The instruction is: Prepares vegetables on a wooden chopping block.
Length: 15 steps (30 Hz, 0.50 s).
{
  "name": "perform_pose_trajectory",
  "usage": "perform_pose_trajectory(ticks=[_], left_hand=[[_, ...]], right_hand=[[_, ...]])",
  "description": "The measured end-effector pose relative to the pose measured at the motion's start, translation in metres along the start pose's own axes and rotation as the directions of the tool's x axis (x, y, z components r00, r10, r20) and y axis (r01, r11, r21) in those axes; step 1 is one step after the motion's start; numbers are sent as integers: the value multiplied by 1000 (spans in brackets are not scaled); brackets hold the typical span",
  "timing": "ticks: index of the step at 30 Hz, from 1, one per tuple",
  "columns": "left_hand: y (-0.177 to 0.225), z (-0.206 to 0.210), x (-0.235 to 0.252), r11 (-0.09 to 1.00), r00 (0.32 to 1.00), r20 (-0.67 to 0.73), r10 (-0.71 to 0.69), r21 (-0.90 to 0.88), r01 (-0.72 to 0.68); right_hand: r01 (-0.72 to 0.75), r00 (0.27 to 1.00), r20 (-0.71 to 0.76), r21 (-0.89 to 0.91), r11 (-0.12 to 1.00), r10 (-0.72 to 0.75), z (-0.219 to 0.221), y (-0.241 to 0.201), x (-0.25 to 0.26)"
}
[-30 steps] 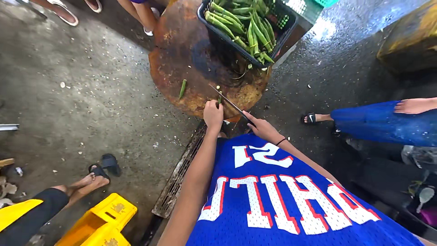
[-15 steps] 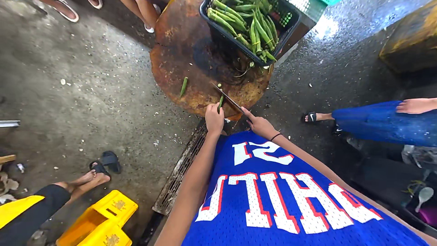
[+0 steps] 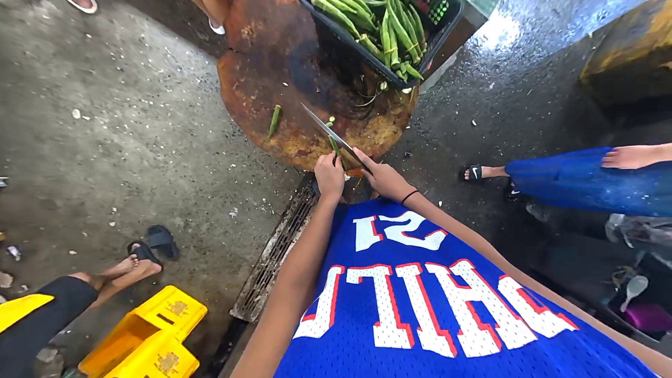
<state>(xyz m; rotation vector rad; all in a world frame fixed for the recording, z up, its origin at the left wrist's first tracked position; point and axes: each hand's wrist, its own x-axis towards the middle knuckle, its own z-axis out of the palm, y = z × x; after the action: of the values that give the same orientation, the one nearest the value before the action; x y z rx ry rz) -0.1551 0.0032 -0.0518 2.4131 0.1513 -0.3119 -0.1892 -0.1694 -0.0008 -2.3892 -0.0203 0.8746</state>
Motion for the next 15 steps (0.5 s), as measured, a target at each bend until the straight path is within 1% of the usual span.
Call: perform_pose_trajectory(ticks=[3,7,15], left_hand=[[1,1,1,1000,1000,-15,-11,-17,11],[2,4,1,999,999,-25,-22,-38,21],[6,5,1,999,999,-26,-39,-23,38]], right_hand=[[1,1000,9,-13,1000,0,-1,-6,6],[22,1000,-8,1,1000,-22,1,-5,0],[17,1000,3,5,1000,-17,4,-2,2]])
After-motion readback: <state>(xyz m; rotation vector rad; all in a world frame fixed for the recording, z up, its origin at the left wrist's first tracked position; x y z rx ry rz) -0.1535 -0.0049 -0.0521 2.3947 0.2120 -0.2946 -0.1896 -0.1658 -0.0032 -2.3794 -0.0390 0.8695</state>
